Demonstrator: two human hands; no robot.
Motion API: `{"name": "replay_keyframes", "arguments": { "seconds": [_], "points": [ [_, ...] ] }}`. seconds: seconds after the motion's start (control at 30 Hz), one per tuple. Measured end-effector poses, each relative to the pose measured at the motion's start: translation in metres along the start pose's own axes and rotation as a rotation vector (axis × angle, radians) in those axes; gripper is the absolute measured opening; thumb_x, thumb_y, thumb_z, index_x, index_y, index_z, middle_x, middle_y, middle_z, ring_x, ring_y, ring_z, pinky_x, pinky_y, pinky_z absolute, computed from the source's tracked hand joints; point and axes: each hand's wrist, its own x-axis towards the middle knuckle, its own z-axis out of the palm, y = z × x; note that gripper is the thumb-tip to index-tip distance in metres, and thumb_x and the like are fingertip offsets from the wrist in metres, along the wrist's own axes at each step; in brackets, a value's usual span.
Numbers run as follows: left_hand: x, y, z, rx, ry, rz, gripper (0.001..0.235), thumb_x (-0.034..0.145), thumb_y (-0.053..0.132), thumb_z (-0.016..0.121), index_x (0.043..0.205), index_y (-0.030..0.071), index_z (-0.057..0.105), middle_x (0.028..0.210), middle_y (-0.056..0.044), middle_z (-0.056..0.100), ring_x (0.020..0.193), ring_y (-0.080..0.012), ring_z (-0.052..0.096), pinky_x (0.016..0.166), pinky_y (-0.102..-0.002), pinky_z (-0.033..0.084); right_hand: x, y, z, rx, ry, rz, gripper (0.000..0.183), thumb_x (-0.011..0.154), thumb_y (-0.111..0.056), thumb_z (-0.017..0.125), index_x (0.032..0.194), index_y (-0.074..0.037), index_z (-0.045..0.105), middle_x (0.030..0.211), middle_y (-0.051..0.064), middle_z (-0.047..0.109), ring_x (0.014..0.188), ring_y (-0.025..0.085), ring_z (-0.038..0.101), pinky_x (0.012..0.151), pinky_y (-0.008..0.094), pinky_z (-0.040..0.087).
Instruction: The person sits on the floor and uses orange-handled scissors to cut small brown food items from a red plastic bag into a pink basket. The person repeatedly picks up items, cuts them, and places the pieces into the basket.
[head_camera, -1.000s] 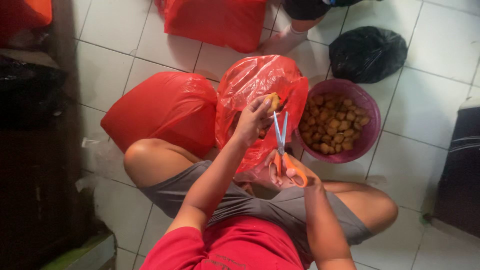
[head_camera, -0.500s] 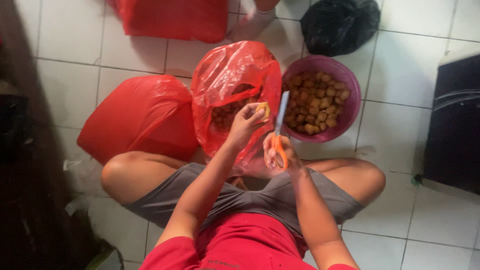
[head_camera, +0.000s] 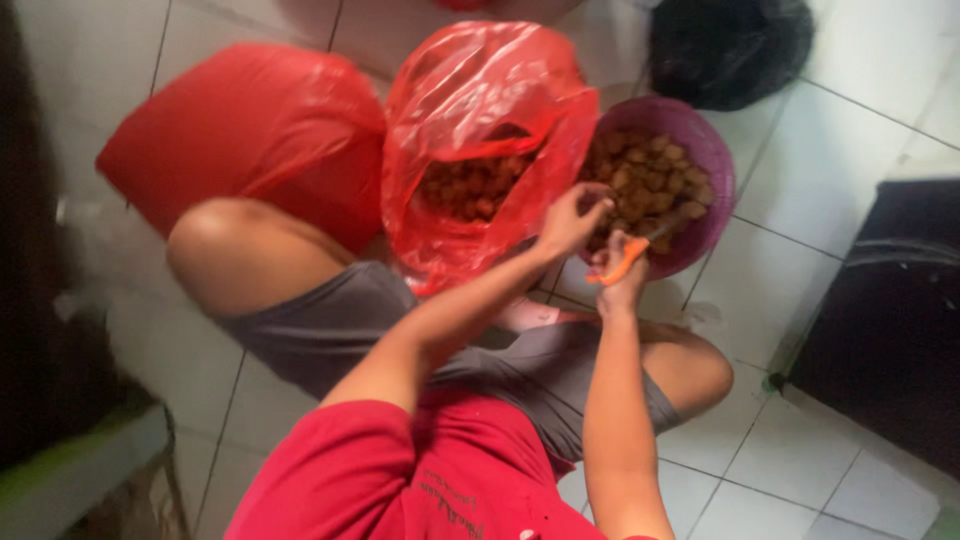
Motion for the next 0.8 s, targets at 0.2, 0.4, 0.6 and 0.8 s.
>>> {"name": "replay_keyframes", "arguments": {
  "seconds": [0.2,0.4,0.6,0.8],
  "points": [
    [0.021,-0.106,-0.143,-0.095,0.375,-0.143,0.024,0.097,0.027,0.067,0.110,0.008,0.074,0.098,-0.006,0.080,0.091,-0.0147,0.075,0.081,-0.032,0.059,-0.038,0.027,0.118,0.025,-0.582,0.271,0.018,0.095,-0.024,0.072,0.098,-0.013,0.058,0.082,0.000,0.069,0.061,0.010,0.064,0.047,0.024,0.048],
    [0.047,-0.200,-0.187,0.281,0.404,-0.015,0.040,0.084,0.014,0.068,0.123,0.006,0.068,0.115,-0.018,0.073,0.106,-0.0332,0.068,0.095,-0.043,0.054,-0.058,0.040,0.185,-0.430,-0.648,0.162,0.025,0.092,-0.021,0.079,0.089,-0.009,0.057,0.070,-0.001,0.060,0.055,0.009,0.061,0.045,0.025,0.050],
    [0.066,-0.215,-0.147,0.658,0.416,0.009,0.047,0.079,0.016,0.076,0.123,0.004,0.066,0.112,-0.023,0.068,0.101,-0.0397,0.064,0.091,-0.047,0.051,-0.059,0.030,0.144,-0.326,-0.644,0.217,0.024,0.094,-0.020,0.078,0.093,-0.008,0.057,0.071,-0.001,0.059,0.054,0.008,0.056,0.045,0.025,0.046],
    [0.069,-0.176,-0.164,0.673,0.363,-0.102,0.044,0.082,0.017,0.079,0.121,0.004,0.065,0.103,-0.019,0.069,0.089,-0.0321,0.064,0.079,-0.042,0.052,-0.058,0.012,0.121,-0.368,-0.647,0.151,0.030,0.091,-0.013,0.073,0.114,-0.010,0.054,0.075,0.003,0.064,0.059,0.011,0.061,0.046,0.027,0.050]
  ]
}}
